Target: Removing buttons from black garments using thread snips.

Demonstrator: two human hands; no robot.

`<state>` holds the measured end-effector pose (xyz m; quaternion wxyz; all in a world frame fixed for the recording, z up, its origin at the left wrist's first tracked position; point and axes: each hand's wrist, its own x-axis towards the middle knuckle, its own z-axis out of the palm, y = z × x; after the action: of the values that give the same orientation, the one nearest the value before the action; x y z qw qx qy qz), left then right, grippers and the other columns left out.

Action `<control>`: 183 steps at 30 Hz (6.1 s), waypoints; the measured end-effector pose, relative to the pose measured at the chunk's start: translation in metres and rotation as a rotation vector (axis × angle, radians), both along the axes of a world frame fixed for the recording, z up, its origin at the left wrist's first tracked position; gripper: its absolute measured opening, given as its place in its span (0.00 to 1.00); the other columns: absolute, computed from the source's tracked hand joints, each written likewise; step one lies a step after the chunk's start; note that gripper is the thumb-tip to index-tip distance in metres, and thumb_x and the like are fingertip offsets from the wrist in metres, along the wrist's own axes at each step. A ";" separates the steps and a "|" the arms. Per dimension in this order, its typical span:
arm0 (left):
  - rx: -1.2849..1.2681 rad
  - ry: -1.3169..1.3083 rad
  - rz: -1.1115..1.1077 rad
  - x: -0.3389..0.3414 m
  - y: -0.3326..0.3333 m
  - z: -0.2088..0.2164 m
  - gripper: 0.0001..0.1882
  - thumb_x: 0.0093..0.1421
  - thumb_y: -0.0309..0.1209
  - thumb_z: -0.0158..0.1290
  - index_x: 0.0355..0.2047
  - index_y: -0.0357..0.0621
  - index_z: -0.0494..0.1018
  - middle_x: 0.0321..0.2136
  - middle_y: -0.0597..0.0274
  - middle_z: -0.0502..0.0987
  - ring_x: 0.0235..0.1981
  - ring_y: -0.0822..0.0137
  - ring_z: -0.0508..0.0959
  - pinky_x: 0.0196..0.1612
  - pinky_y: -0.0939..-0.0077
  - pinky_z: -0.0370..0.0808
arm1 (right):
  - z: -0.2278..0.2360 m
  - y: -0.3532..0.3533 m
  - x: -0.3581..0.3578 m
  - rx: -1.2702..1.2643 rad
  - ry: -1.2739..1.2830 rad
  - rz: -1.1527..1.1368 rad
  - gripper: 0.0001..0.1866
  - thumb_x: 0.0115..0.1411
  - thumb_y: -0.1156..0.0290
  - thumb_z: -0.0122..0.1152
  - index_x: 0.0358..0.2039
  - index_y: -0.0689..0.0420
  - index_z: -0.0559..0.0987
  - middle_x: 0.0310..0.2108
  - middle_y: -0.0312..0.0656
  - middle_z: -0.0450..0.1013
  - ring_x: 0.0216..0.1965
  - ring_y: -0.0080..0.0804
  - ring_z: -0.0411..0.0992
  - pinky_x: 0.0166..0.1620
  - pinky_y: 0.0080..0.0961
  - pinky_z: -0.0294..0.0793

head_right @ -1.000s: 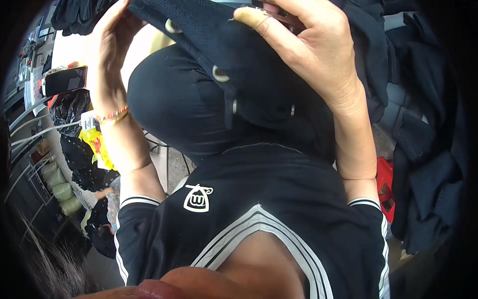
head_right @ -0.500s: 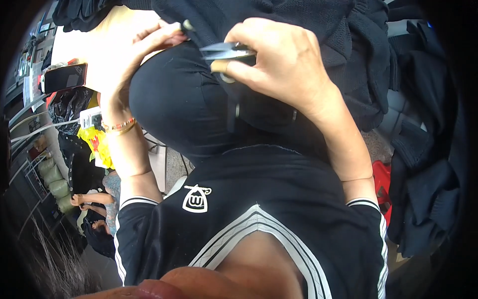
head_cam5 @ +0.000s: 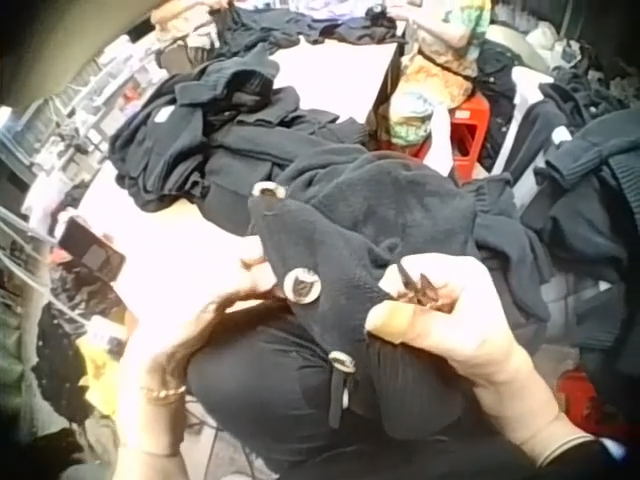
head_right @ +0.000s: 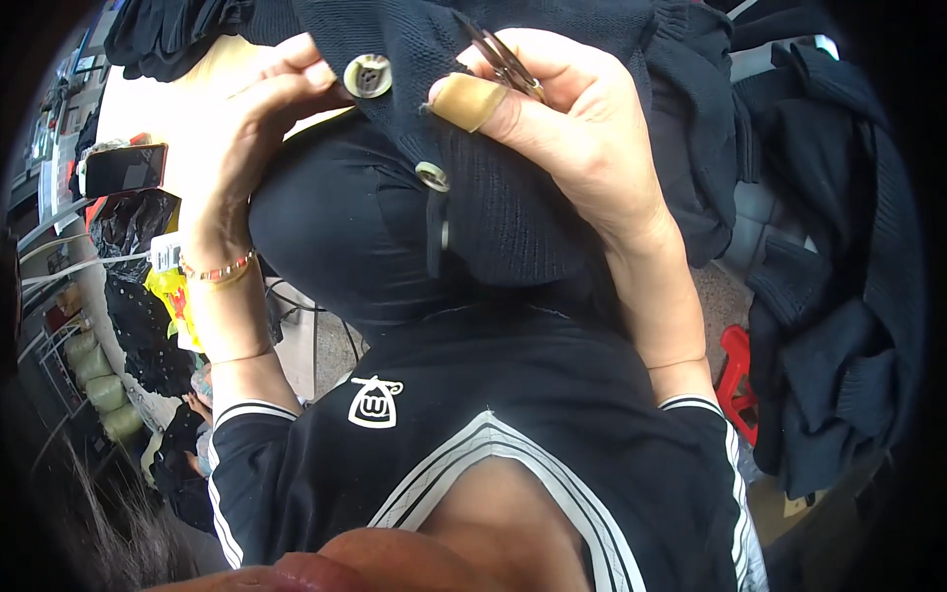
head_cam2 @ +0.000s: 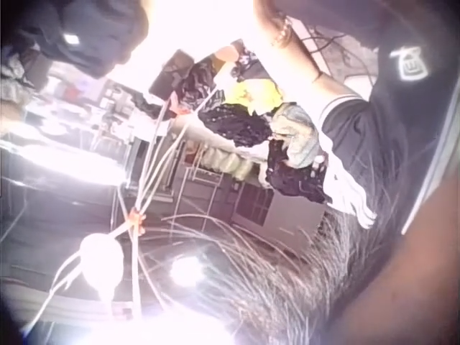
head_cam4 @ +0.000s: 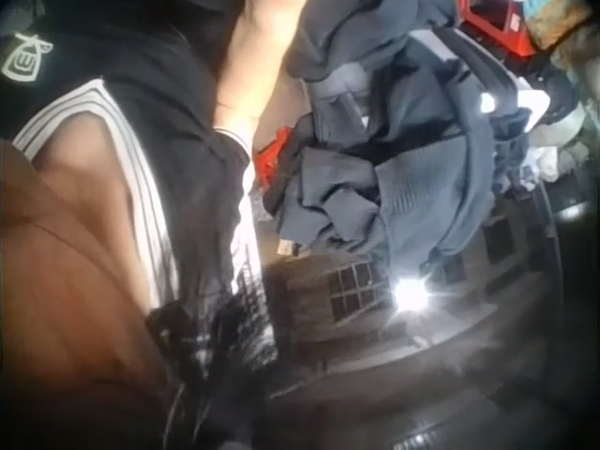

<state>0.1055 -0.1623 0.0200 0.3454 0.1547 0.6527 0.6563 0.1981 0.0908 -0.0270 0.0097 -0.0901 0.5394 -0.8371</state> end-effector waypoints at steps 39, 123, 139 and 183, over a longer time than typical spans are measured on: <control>0.070 0.416 0.386 0.040 -0.002 -0.010 0.10 0.66 0.26 0.61 0.46 0.39 0.83 0.40 0.62 0.85 0.30 0.82 0.76 0.34 0.91 0.72 | 0.026 -0.001 -0.025 0.874 0.578 -0.198 0.20 0.57 0.79 0.71 0.51 0.64 0.83 0.34 0.38 0.74 0.33 0.24 0.70 0.37 0.20 0.69; -0.047 0.632 0.355 0.052 0.017 0.001 0.09 0.70 0.26 0.56 0.44 0.34 0.83 0.35 0.65 0.85 0.37 0.79 0.81 0.42 0.87 0.76 | 0.044 -0.034 -0.018 0.910 0.482 -0.281 0.09 0.53 0.80 0.73 0.35 0.63 0.83 0.24 0.35 0.73 0.21 0.17 0.66 0.25 0.16 0.63; -0.025 0.363 0.472 0.035 0.004 -0.007 0.13 0.66 0.24 0.58 0.50 0.32 0.80 0.38 0.61 0.84 0.37 0.78 0.79 0.41 0.88 0.75 | 0.040 -0.016 -0.016 0.690 0.043 -0.196 0.09 0.54 0.75 0.77 0.33 0.61 0.84 0.21 0.24 0.69 0.22 0.07 0.60 0.25 0.12 0.54; 0.025 0.661 0.306 0.051 0.016 -0.007 0.10 0.70 0.24 0.53 0.46 0.32 0.82 0.43 0.53 0.84 0.46 0.67 0.83 0.57 0.74 0.75 | 0.022 -0.001 -0.003 0.894 0.620 -0.307 0.20 0.53 0.73 0.76 0.47 0.63 0.84 0.28 0.39 0.74 0.28 0.26 0.70 0.32 0.19 0.69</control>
<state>0.1567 -0.1467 0.0130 0.0117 0.2634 0.7366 0.6228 0.1952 0.0896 -0.0047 -0.2337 -0.2394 0.8260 -0.4536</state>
